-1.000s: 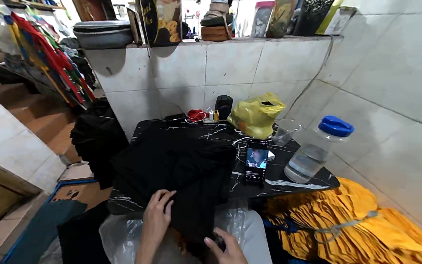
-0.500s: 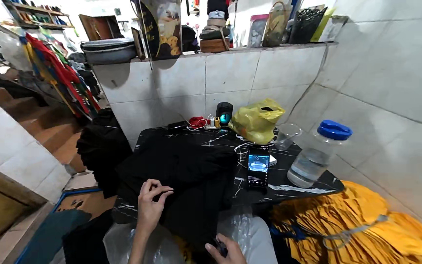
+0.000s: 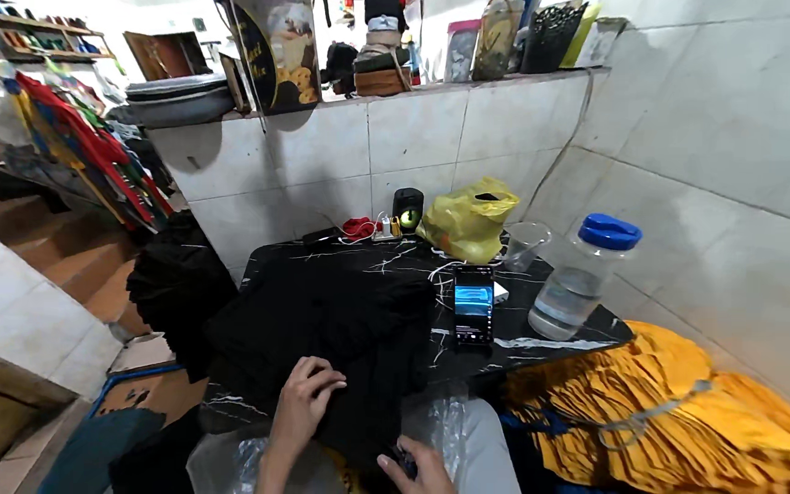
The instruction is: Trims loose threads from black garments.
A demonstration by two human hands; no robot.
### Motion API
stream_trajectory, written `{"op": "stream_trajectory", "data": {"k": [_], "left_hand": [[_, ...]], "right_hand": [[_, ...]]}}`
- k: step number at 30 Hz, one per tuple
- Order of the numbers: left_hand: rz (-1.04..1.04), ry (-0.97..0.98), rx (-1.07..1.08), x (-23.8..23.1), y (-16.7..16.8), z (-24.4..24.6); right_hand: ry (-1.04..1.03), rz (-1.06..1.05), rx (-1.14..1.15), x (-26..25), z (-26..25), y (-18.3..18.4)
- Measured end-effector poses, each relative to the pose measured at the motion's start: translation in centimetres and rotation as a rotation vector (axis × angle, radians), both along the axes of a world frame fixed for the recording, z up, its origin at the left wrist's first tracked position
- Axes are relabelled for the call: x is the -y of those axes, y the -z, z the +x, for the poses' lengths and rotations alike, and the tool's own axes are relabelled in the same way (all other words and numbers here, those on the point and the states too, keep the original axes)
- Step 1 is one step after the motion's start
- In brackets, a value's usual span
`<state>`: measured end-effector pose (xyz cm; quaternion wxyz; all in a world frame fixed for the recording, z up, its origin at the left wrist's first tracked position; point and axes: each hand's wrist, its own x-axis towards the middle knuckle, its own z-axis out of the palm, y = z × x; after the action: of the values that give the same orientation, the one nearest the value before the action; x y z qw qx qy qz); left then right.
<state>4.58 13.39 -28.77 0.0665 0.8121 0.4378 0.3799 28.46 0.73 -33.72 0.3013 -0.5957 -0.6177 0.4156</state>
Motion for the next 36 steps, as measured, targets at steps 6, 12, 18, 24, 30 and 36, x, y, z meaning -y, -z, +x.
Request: {"op": "stream_trajectory", "data": {"k": [6,12,18,24,30,36], "left_hand": [[-0.177,-0.199,0.009,-0.2,-0.7,1.0],[-0.056,-0.127,0.377,-0.3,-3.2,1.8],[-0.070,-0.136,0.290,-0.9,-3.9,0.0],[-0.403,0.303,0.131,4.1,-3.1,0.8],[-0.340,0.271,-0.105,8.1,-0.6,0.2],[-0.025,0.016,0.094,10.0,-1.0,-0.8]], "right_hand": [[0.003,-0.016,-0.006,0.0,0.0,0.1],[0.005,-0.014,0.001,0.1,0.3,-0.1],[0.021,0.045,-0.133,0.4,0.6,0.1],[0.107,0.013,-0.505,0.6,0.5,-0.7],[-0.020,0.032,-0.494,0.7,0.2,-2.3],[0.032,0.100,-0.363,0.8,-0.8,-3.6]]}}
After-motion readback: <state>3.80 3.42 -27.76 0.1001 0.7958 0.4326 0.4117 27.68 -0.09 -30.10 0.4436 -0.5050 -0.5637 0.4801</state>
